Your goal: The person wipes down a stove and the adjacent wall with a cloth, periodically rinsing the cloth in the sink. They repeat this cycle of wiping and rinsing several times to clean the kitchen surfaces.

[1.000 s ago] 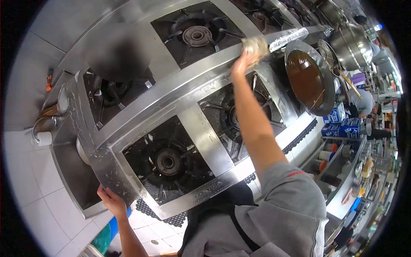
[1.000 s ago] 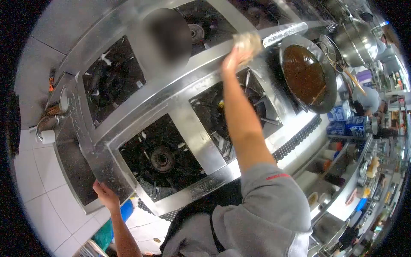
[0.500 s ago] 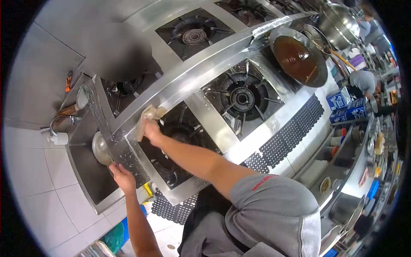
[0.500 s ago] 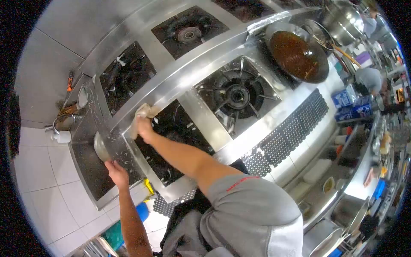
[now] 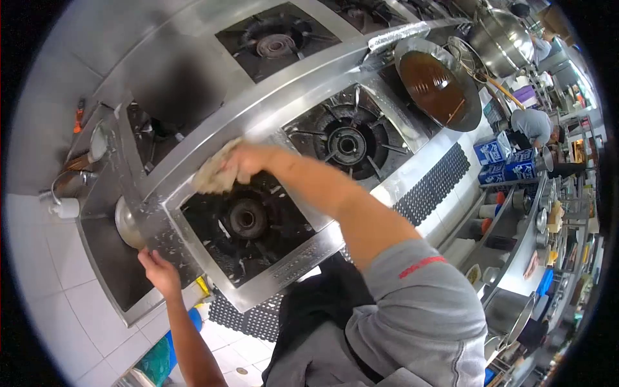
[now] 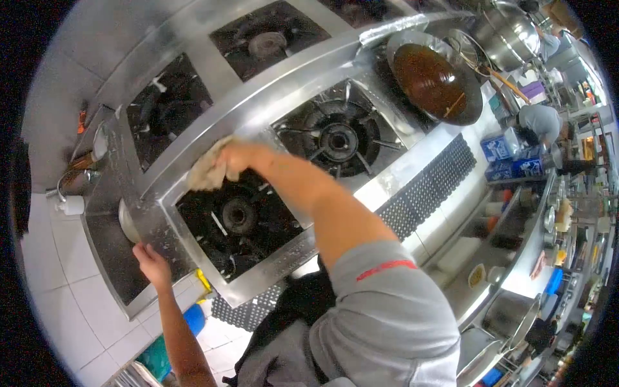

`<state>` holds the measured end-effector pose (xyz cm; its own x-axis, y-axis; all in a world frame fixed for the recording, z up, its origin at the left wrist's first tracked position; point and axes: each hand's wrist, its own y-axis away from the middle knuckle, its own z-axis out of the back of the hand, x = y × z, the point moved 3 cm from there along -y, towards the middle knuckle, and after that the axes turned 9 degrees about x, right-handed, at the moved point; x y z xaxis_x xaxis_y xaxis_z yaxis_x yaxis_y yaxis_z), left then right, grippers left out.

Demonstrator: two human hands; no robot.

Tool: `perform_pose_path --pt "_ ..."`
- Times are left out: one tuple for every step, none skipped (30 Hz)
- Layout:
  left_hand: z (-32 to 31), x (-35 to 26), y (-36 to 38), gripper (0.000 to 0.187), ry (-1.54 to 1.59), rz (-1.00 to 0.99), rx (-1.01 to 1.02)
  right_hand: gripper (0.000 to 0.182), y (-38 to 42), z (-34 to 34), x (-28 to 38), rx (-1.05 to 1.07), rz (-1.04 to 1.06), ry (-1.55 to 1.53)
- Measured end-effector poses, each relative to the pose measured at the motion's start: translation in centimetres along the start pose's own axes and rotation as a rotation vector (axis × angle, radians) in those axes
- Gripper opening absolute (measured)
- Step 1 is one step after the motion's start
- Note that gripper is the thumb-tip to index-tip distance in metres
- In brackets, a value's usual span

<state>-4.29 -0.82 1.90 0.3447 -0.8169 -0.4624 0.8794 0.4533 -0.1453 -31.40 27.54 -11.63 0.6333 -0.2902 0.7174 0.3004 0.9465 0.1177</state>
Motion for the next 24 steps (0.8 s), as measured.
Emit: perform_pose_path --pt "0.2 -0.3 0.0 0.021 0.001 -0.008 0.004 0.062 2.9 2.9 -1.2 -0.017 -0.165 -0.172" --pt "0.1 -0.6 0.0 0.021 0.009 -0.011 -0.001 0.06 5.7 5.2 -3.9 -0.009 -0.152 -0.066" --pt "0.0 -0.6 -0.1 0.021 0.004 -0.007 0.007 0.058 8.5 7.3 -6.8 -0.003 -0.136 0.034" --pt "-0.1 -0.4 -0.3 0.022 0.008 -0.002 0.0 0.059 11.5 9.4 -9.5 -0.025 -0.132 -0.036" --pt "-0.3 -0.3 -0.2 0.022 0.014 0.009 -0.011 0.063 14.8 11.5 -10.7 -0.019 -0.196 -0.038" --pt "-0.3 -0.1 -0.2 0.022 0.005 0.016 -0.006 0.059 18.6 13.9 -10.4 0.031 -0.332 -0.111" --pt "-0.4 0.1 -0.4 0.023 -0.022 0.019 -0.008 0.049 20.9 14.5 -16.3 -0.135 -0.383 -0.085" --pt "-0.6 0.4 -0.4 0.023 -0.045 0.024 -0.014 0.043 24.2 16.5 -15.0 -0.15 -0.567 -0.059" --pt "-0.5 0.8 -0.3 0.023 -0.059 0.021 -0.012 0.037 26.3 17.7 -14.2 -0.229 -0.727 -0.018" --pt "-0.4 1.2 -0.3 0.023 -0.084 0.038 -0.004 0.031 28.4 18.8 -13.2 -0.307 -0.887 0.007" --pt "-0.6 1.2 -0.5 0.024 -0.101 0.05 0.005 0.027 30.1 19.4 -13.7 -0.451 -1.03 0.062" --pt "-0.5 0.4 -0.7 0.024 -0.101 0.027 0.017 0.027 30.8 18.7 -15.3 -0.465 -1.048 0.05" --pt "-0.3 -0.4 -0.6 0.024 -0.109 0.068 0.023 0.027 31.2 17.7 -16.6 -0.574 -1.087 0.211" --pt "-0.2 -0.8 -0.2 0.025 -0.117 0.11 0.03 0.027 31.7 16.5 -17.6 -0.674 -1.123 0.378" --pt "-0.2 0.3 -0.5 0.027 -0.145 0.129 0.047 0.03 32.0 15.6 -17.0 -0.661 -1.197 0.377" --pt "-0.4 1.4 -0.5 0.027 -0.144 0.109 0.059 0.033 32.9 14.8 -15.9 -0.825 -1.165 0.349" --pt "-0.3 1.7 -0.6 0.027 -0.135 0.075 0.055 0.033 34.1 13.8 -16.5 -0.756 -1.213 0.342" --pt "-0.3 1.6 -0.6 0.027 -0.124 0.042 0.049 0.034 35.2 12.6 -17.2 -0.688 -1.256 0.336" --pt "-0.3 1.7 -0.8 0.027 -0.12 0.025 0.056 0.034 36.7 10.8 -17.2 -0.698 -1.272 0.333" --pt "-0.2 1.4 -0.7 0.027 -0.12 0.001 0.06 0.035 38.6 8.9 -16.3 -0.808 -1.259 0.455" --pt "-0.1 1.0 -0.5 0.026 -0.115 -0.019 0.058 0.037 40.4 7.5 -14.7 -0.917 -1.234 0.587" --pt "-0.1 0.7 -0.3 0.026 -0.101 -0.031 0.056 0.038 41.9 5.5 -12.4 -0.874 -1.258 0.629" --pt "-0.1 0.3 -0.2 0.027 -0.084 -0.029 0.036 0.038 43.7 3.5 -10.5 -0.831 -1.281 0.673" --pt "-0.1 0.2 -0.1 0.027 -0.066 -0.025 0.015 0.041 45.7 1.8 -9.6 -0.821 -1.334 0.503"
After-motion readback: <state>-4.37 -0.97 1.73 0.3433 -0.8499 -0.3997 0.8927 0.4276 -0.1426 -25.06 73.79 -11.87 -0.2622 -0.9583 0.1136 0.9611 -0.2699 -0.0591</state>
